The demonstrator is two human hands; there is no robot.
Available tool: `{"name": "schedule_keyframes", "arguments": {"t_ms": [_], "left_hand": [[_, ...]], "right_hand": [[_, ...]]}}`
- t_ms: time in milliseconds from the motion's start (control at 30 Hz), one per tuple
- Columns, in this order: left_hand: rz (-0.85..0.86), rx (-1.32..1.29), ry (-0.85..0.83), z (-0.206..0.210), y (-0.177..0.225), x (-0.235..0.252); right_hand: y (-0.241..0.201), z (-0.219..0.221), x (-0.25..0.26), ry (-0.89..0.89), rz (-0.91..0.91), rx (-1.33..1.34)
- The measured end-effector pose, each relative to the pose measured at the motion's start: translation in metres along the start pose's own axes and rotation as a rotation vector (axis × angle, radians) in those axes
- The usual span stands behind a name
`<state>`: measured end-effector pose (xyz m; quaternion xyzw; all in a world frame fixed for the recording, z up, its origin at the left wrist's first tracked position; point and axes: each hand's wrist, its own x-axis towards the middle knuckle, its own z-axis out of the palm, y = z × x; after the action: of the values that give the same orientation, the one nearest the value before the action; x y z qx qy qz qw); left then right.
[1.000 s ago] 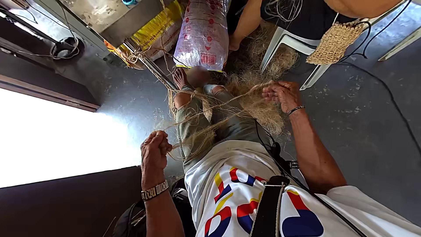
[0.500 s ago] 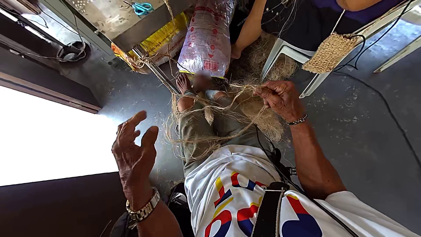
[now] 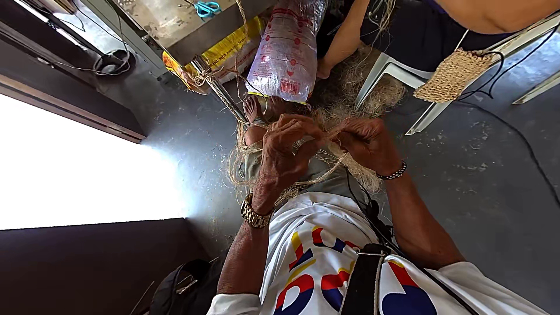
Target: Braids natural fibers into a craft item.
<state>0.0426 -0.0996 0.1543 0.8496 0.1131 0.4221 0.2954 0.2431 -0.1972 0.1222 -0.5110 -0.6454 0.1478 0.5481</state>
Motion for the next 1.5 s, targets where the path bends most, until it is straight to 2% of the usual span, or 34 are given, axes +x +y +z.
{"name": "schedule_keyframes", "arguments": {"t_ms": [300,533,700,767,867,1033,1133,1333,1500], "left_hand": [[-0.009,-0.13,-0.032,0.009,-0.007,-0.004],[-0.072,-0.017,-0.012,0.001,-0.011,-0.012],[-0.122,-0.002,0.006,-0.001,-0.019,-0.017],[-0.118,-0.004,0.012,0.002,-0.023,-0.017],[-0.12,-0.058,0.02,0.008,-0.028,-0.019],[-0.173,-0.211,0.014,0.014,-0.035,-0.027],[-0.198,-0.238,0.006,0.015,-0.038,-0.03],[-0.213,-0.227,-0.042,0.014,-0.041,-0.029],[-0.223,-0.322,-0.034,0.008,-0.04,-0.033]], "right_hand": [[-0.002,0.001,0.001,-0.012,0.01,0.046],[0.006,-0.019,0.0,-0.21,0.082,0.015],[0.015,-0.031,0.001,-0.137,0.01,-0.077],[0.014,-0.03,0.001,-0.073,0.006,0.039],[0.014,-0.016,0.002,0.034,0.069,0.458],[0.015,0.008,0.002,0.052,0.213,1.044],[0.018,0.016,0.0,0.034,0.229,1.276],[0.02,0.019,0.001,0.118,0.33,1.246],[0.019,0.014,0.0,0.072,0.248,1.199]]}}
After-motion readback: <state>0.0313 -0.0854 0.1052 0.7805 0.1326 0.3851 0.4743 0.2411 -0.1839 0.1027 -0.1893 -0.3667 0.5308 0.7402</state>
